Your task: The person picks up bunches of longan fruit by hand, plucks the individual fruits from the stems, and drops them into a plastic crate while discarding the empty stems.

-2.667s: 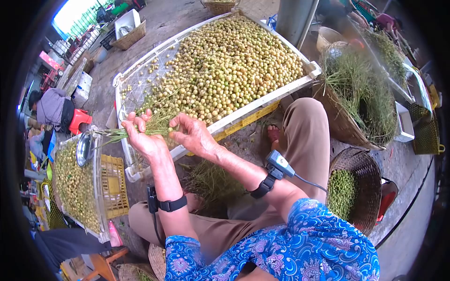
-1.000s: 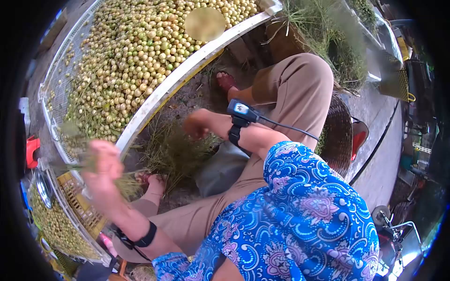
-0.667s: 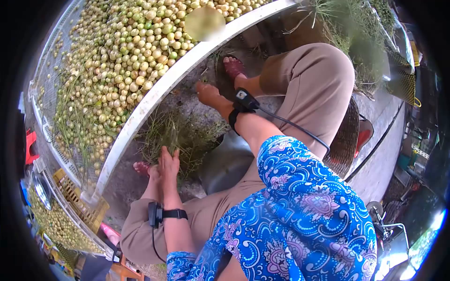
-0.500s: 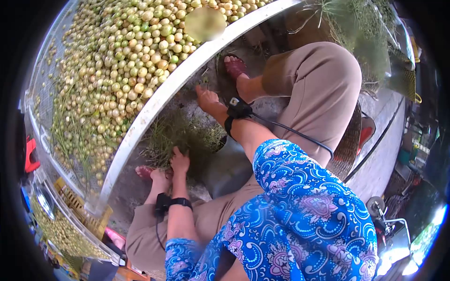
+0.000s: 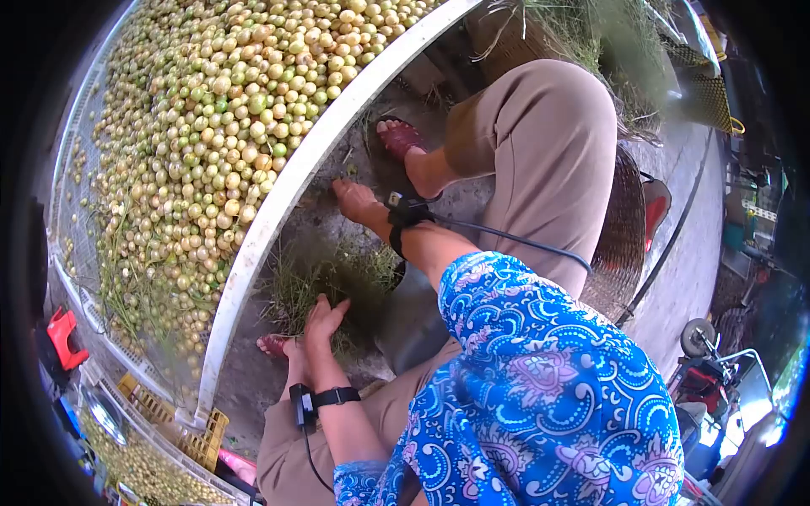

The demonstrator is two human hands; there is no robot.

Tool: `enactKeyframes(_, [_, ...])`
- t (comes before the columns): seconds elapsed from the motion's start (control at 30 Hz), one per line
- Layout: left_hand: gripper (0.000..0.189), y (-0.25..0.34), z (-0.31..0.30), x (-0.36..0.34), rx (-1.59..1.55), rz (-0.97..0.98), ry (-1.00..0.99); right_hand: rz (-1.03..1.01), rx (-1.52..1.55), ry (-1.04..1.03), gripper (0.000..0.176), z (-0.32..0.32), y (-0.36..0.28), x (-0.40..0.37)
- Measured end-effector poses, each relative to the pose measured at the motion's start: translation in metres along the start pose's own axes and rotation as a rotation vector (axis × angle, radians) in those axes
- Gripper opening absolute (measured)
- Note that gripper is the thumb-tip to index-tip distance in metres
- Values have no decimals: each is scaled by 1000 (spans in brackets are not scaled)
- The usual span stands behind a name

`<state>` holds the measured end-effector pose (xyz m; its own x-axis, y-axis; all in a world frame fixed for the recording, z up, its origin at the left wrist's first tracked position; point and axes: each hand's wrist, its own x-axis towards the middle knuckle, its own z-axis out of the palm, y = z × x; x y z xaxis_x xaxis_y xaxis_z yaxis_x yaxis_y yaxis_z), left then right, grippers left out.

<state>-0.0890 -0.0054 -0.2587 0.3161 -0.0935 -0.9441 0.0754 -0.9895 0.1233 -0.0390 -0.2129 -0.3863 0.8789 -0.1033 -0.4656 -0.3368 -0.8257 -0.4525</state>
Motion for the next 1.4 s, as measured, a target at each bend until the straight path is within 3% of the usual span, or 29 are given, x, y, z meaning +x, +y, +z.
enactKeyframes(0.13, [62, 21, -38, -45, 107, -30, 0, 87, -52, 84, 17, 4, 11, 7])
enactKeyframes(0.2, [55, 22, -49, -60, 13, 90, 194, -3, -360, 378, 16, 14, 26, 16])
enactKeyframes(0.23, [55, 22, -51, -59, 18, 90, 192, 1, -357, 378, 16, 14, 30, 20])
enactKeyframes(0.3, [47, 19, -55, -53, -130, 266, 468, 149, 32, 228, 18, 8, 35, 26])
enactKeyframes(0.33, [37, 19, -56, -48, -171, 370, 526, 152, 31, 229, 18, 4, 33, 28])
enactKeyframes(0.4, [35, 24, -59, -43, -191, 428, 580, 359, 241, 288, 19, -1, 27, 34])
enactKeyframes(0.47, [34, 27, -59, -45, -212, 479, 643, 319, 271, 355, 21, 42, 56, 54])
enactKeyframes(0.53, [31, 31, -60, -45, -243, 538, 707, 264, 307, 434, 23, 39, 55, 63])
enactKeyframes(0.6, [29, 34, -59, -47, -239, 574, 725, 449, 477, 357, 25, 30, 55, 60])
enactKeyframes(0.63, [28, 36, -57, -49, -234, 607, 731, 437, 482, 370, 25, 41, 66, 65])
enactKeyframes(0.7, [23, 44, -53, -53, -247, 658, 763, 184, 292, 447, 24, 77, 96, 87])
enactKeyframes(0.77, [17, 48, -50, -49, -306, 664, 782, 232, 381, 271, 22, 42, 67, 68])
enactKeyframes(0.83, [13, 49, -43, -30, -566, 718, 811, 247, 495, 1, 21, 1, 25, 31])
enactKeyframes(0.9, [11, 46, -31, -2, -781, 675, 823, 91, 746, -315, 17, -42, -17, -8])
enactKeyframes(0.97, [12, 45, -26, 7, -830, 648, 983, 8, 1054, -481, 15, -74, -54, -45])
enactKeyframes(1.03, [12, 49, -28, -6, -986, 623, 946, -25, 1065, -539, 13, -115, -88, -75])
enactKeyframes(1.1, [13, 60, -44, -48, -1300, 774, 614, -44, 1087, -601, 11, -140, -106, -98])
enactKeyframes(1.2, [11, 64, -51, -70, -1460, 940, 556, -108, 1419, -660, 11, -171, -111, -123])
enactKeyframes(1.33, [11, 68, -55, -101, -1597, 1138, 420, -213, 1574, -776, 9, -192, -124, -155])
enactKeyframes(1.4, [13, 71, -55, -122, -1617, 1219, 388, -227, 1582, -729, 10, -200, -130, -169])
